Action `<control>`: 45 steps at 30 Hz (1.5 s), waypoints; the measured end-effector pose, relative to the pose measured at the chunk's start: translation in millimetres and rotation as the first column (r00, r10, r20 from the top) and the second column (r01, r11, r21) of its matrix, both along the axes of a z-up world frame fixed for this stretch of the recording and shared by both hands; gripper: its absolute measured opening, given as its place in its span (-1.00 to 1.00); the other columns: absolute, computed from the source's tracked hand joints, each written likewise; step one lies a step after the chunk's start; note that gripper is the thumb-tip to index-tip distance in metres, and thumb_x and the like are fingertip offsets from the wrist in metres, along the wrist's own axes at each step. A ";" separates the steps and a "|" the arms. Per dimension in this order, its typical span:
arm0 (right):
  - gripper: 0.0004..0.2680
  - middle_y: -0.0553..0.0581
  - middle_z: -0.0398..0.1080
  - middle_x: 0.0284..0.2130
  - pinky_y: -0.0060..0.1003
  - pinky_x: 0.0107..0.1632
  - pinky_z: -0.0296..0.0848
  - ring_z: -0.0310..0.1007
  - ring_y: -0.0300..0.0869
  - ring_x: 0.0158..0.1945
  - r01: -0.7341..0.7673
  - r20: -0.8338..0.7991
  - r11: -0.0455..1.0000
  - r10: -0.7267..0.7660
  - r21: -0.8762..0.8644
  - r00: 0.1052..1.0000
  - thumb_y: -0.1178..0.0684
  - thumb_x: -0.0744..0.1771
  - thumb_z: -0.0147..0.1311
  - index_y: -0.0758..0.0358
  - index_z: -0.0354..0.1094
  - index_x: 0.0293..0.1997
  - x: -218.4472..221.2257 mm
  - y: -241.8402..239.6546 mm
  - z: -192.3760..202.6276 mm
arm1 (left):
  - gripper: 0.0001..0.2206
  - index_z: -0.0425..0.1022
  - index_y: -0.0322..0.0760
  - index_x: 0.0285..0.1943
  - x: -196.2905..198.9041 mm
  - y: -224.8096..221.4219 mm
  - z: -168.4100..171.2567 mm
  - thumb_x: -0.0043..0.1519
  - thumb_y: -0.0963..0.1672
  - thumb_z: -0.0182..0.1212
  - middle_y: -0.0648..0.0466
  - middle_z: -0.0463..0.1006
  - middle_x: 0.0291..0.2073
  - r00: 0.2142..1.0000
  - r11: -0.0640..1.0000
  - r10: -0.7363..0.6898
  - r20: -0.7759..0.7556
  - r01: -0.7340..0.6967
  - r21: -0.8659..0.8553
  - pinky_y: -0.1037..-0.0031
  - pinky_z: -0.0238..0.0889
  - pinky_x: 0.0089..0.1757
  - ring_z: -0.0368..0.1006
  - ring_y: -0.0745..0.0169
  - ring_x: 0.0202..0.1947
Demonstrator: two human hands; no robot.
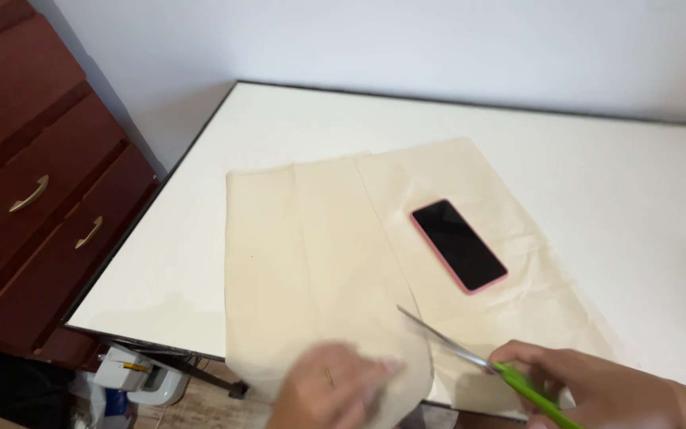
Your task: Cutting a piece of light-colored fabric along a line using scissors
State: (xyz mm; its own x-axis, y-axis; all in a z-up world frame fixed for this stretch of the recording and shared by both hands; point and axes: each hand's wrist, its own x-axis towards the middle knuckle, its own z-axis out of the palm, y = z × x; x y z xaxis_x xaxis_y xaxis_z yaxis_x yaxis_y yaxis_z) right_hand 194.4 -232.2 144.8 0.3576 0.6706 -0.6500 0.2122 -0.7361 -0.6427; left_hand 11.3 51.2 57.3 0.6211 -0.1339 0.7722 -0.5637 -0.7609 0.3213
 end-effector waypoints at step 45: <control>-0.43 -0.07 0.41 0.08 -0.06 0.16 0.40 0.43 -0.09 0.11 -0.030 0.889 0.999 -0.018 0.036 0.458 -0.24 0.14 0.29 -0.11 0.15 0.24 93.6 94.2 -36.8 | -0.38 -0.02 0.25 0.60 22.3 -3.9 -97.8 0.36 0.25 -0.28 -0.01 -0.16 0.56 0.558 0.933 0.355 -0.750 -0.168 0.317 -0.04 -0.35 0.31 -0.27 -0.14 0.52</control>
